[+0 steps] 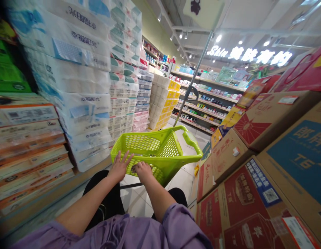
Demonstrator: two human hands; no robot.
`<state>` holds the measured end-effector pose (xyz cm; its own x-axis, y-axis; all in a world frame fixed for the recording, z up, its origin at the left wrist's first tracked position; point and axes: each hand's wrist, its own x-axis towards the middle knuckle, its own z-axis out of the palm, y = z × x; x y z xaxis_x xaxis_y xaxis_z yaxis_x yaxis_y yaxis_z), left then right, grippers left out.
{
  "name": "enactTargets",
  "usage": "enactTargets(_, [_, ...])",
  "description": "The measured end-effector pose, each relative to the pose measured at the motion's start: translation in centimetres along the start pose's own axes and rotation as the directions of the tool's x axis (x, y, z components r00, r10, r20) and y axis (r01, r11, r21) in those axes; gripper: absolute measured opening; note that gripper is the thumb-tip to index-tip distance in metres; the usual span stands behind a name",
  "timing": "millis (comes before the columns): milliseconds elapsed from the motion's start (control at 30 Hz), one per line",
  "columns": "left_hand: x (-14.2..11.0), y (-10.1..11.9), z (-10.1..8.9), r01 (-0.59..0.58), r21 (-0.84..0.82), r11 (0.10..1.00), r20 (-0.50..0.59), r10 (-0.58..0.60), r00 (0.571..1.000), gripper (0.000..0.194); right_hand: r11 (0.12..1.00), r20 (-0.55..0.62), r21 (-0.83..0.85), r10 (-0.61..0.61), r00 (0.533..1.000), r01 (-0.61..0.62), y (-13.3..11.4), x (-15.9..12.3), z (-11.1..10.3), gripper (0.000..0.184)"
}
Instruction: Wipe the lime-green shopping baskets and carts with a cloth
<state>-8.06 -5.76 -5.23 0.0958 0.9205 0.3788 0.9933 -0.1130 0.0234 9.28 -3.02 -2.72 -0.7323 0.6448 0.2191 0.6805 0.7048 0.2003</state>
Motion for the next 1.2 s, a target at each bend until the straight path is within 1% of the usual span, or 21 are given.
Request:
enactTargets(100, [0.0,-0.2,0.2,-0.001,0.004,1.0,-0.005,0.001,1.0,0.081,1.0,-0.113,0.002,0.0,0.994,0.0,0.2,-0.2,-0.1,0.025])
enactTargets(133, [0.0,-0.2,0.2,-0.001,0.003,1.0,-0.007,0.001,1.0,0.082,1.0,-0.123,-0.002,0.002,0.992,-0.003,0.3,-0.4,-0.2,0.026])
enactTargets(167, [0.0,-0.2,0.2,-0.003,0.003,1.0,-0.008,0.003,1.0,0.083,1.0,-0.104,-0.006,0.007,0.995,-0.008,0.5,-0.6,-0.1,0.026])
enactTargets(267, [0.1,-0.3,0.2,-0.008,0.002,1.0,-0.001,0.008,1.0,0.085,0.999,0.031,-0.004,0.044,0.999,-0.044,1.0,-1.6,0.2,0.018])
enactTargets(300, [0.1,-0.4,0.3,-0.007,-0.001,1.0,0.001,0.007,1.0,0.085,0.998,0.047,0.001,0.06,0.997,-0.06,1.2,-2.0,0.3,0.016])
enactTargets(333, [0.2,-0.5,0.3,-0.007,-0.005,1.0,0.001,0.007,1.0,0.084,0.997,0.033,0.007,0.073,0.997,-0.073,1.5,-2.3,0.4,0.016])
enactTargets(400, [0.3,-0.6,0.4,-0.004,-0.019,1.0,0.0,0.004,1.0,0.082,0.996,-0.068,0.018,0.093,0.993,-0.092,2.2,-2.8,0.2,0.019])
enactTargets(467, [0.5,-0.8,0.5,0.0,-0.03,1.0,0.005,0.0,1.0,0.08,0.993,-0.177,0.024,0.114,0.978,-0.112,3.0,-3.4,0.0,0.023])
enactTargets(500, [0.5,-0.9,0.5,0.001,-0.032,1.0,0.008,-0.001,1.0,0.079,0.991,-0.201,0.028,0.131,0.971,-0.128,3.3,-3.7,0.0,0.023])
enactTargets(567, [0.6,-1.1,0.6,0.001,-0.03,1.0,0.001,-0.001,1.0,0.079,0.987,-0.177,0.041,0.162,0.971,-0.158,3.8,-4.6,0.3,0.022])
enactTargets(667, [0.6,-1.3,0.8,-0.003,-0.028,1.0,-0.03,0.002,1.0,0.081,0.979,-0.081,0.058,0.199,0.977,-0.194,4.3,-6.2,1.1,0.016])
enactTargets(733, [0.7,-1.3,0.9,0.0,-0.029,1.0,-0.038,-0.001,0.999,0.081,0.973,-0.105,0.062,0.23,0.968,-0.224,4.6,-6.9,1.1,0.017])
enactTargets(833, [0.9,-1.2,1.0,0.024,-0.024,0.999,-0.023,-0.025,0.999,0.078,0.963,-0.22,0.049,0.269,0.938,-0.265,5.2,-7.0,0.4,0.022])
enactTargets(867, [1.0,-1.2,1.0,0.038,-0.019,0.999,-0.017,-0.038,0.999,0.077,0.96,-0.236,0.044,0.279,0.931,-0.277,5.4,-7.1,0.2,0.022])
enactTargets(900, [1.1,-1.3,1.0,0.051,-0.015,0.999,-0.011,-0.051,0.999,0.076,0.956,-0.229,0.04,0.291,0.929,-0.29,5.6,-7.1,0.0,0.022])
enactTargets(1000, [1.3,-1.3,0.9,0.063,-0.005,0.998,-0.007,-0.063,0.998,0.073,0.949,-0.14,0.046,0.316,0.939,-0.312,5.8,-7.8,0.3,0.021])
enactTargets(1033, [1.4,-1.3,0.9,0.06,0.001,0.998,-0.009,-0.06,0.998,0.071,0.948,-0.126,0.053,0.318,0.94,-0.313,5.9,-8.1,0.5,0.022])
enactTargets(1067, [1.5,-1.0,0.9,0.057,0.008,0.998,-0.012,-0.056,0.998,0.07,0.946,-0.135,0.06,0.323,0.937,-0.318,6.0,-8.4,0.6,0.023])
enactTargets(1133, [1.9,-0.1,0.7,0.052,0.022,0.998,-0.021,-0.052,0.998,0.067,0.943,-0.211,0.067,0.334,0.919,-0.327,6.3,-8.6,0.6,0.022])
enactTargets(1200, [2.4,1.7,0.5,0.006,0.026,1.0,-0.022,-0.005,1.0,0.066,0.938,-0.292,0.053,0.342,0.893,-0.342,6.8,-8.7,0.4,0.021])
